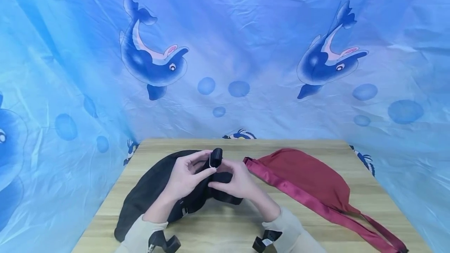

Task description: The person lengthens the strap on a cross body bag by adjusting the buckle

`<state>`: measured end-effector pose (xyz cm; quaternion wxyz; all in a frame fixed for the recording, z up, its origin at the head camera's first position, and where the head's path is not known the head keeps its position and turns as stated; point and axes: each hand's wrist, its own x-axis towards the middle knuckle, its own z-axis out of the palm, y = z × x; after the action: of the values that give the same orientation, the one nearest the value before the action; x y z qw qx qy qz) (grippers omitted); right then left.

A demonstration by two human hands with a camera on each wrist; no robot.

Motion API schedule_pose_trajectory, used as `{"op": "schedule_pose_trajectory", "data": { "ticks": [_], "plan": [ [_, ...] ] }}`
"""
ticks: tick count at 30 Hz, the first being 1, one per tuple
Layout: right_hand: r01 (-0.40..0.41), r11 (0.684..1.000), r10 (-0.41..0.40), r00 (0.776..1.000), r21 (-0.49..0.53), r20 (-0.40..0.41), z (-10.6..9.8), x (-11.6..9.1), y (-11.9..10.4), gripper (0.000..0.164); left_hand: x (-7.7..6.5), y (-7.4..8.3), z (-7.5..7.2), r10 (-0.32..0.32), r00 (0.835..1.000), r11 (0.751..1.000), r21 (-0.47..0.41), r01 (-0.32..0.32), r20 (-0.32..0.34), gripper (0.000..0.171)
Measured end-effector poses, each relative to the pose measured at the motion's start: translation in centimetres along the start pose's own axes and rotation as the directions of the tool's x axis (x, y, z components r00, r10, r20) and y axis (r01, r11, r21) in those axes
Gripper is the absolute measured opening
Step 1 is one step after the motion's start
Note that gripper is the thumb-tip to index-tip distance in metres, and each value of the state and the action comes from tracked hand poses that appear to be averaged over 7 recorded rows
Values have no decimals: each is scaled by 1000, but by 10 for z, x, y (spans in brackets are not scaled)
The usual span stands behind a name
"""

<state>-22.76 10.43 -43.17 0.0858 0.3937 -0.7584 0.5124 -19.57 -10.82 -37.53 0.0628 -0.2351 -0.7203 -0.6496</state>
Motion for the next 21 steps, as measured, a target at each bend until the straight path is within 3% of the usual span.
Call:
{"op": "schedule_pose_trajectory", "data": {
  "ticks": [5, 9, 15, 21],
  "plan": [
    [23, 999, -24, 999, -24, -48, 1, -3, 0, 38, 0, 0, -3, 23, 1000, 1000, -1, -23, -20, 46],
    [-10, 1000, 10, 1000, -11, -30, -3, -8, 4, 40, -2, 0, -5, 18, 998, 1000, -19, -19, -68, 46],
    [-35, 994, 35, 999, -103, 5, -6, -11, 10, 40, -3, 0, 0, 39, 996, 998, -40, -42, -82, 45],
    [17, 999, -15, 999, 52, -38, 0, -10, 8, 45, -3, -2, 6, 26, 1000, 1000, -10, -27, -11, 47]
  ]
}}
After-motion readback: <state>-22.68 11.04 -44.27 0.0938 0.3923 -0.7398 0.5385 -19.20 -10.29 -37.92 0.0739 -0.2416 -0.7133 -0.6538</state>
